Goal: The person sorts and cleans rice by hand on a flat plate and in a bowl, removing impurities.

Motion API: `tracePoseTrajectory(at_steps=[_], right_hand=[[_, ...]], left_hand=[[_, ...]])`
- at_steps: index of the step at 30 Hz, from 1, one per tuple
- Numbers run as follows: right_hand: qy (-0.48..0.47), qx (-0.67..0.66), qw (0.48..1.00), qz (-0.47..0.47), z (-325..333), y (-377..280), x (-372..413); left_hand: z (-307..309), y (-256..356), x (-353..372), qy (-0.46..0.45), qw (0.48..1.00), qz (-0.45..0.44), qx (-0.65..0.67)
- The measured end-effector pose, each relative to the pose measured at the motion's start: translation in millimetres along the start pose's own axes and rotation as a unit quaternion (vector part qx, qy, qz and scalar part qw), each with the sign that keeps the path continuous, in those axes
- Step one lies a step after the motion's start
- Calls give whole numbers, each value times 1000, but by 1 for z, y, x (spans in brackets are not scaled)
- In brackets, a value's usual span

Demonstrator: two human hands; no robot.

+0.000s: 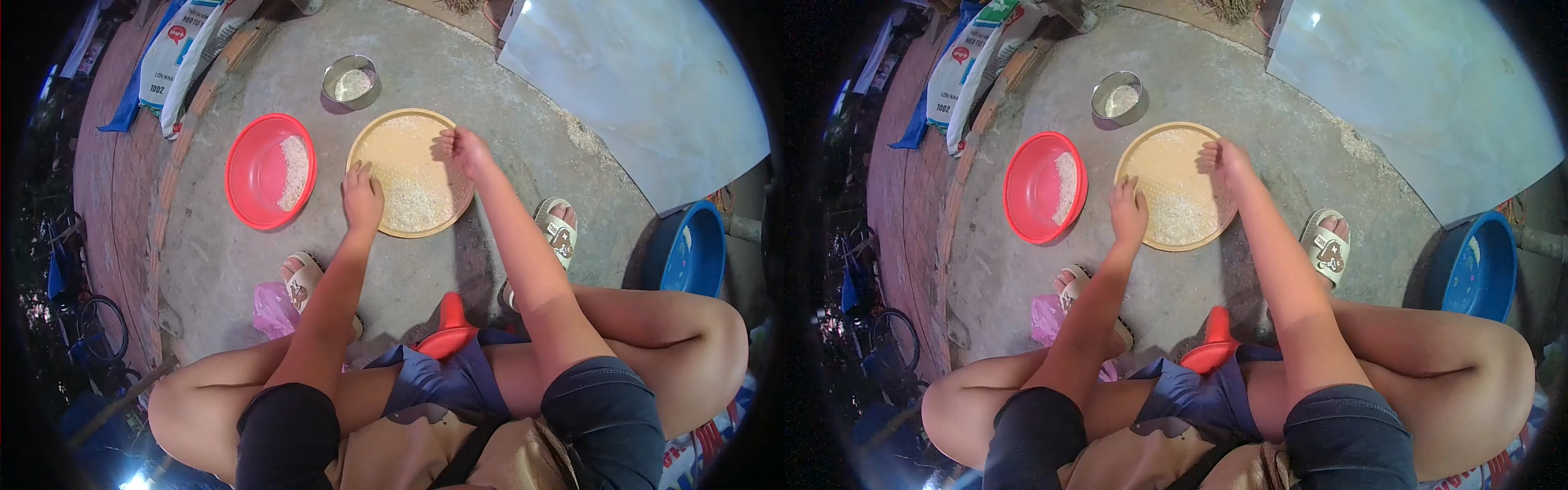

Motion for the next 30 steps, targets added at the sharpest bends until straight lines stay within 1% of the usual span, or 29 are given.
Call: tracePoseTrajectory(at_steps=[1,2,3,4,6,8,9,10,12,13,14,16,19,21,23,25,26,28,29,30], right_hand=[[1,0,1000,-2,2,-2,2],[16,-8,1000,16,7,-7,5],[31,-17,999,35,11,-12,7],[31,-18,999,33,14,-10,7],[44,20,998,50,20,-11,3],[26,1,999,35,23,-9,-1],[10,-18,1000,19,23,-6,-3],[10,-18,1000,19,22,-7,-1],[13,-16,1000,11,22,-9,2],[13,-16,1000,11,23,-8,2],[3,-14,1000,7,22,-8,2],[-5,-11,1000,4,24,-8,1],[-13,-26,1000,7,30,-7,-5],[-63,-33,997,-7,26,-4,-9],[-65,-17,998,1,25,-5,-9],[-68,-1,998,8,19,-6,-3],[-56,-6,998,10,15,-8,5],[-45,-12,999,11,12,-10,11],[-56,-17,998,14,12,-10,9],[-66,-21,997,16,13,-10,6]], left_hand=[[-1,7,9,10,1000,-13,-1],[-4,13,14,19,999,-26,-2],[-10,17,17,18,1000,-25,-3],[-12,22,18,23,1000,-15,8],[-17,35,19,29,999,-4,19],[-30,62,16,-15,998,-46,43],[-37,76,15,-57,993,-73,80],[-39,82,14,-56,993,-73,80],[-61,116,23,-166,961,-183,121],[-58,126,25,-159,954,-206,146],[-55,129,25,-159,954,-206,146],[-58,144,35,-209,924,-272,169],[-53,141,40,-208,915,-298,177],[-51,133,40,-216,917,-291,169],[-51,127,39,-224,919,-283,159],[-43,121,28,-170,937,-273,135],[-45,118,24,-171,937,-274,134],[-40,87,2,-97,968,-131,192],[-31,82,-8,-77,977,-66,187],[-23,90,-17,-77,977,-66,186]])
Point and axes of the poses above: each hand's wrist, its own x-axis away from the middle knuckle, its own z-axis out of the back of the hand, y = z × x, the point moved 10 cm from there along -x, towards the middle knuckle, and after that the axes turned 5 degrees about -z, right-handed, at the moved point
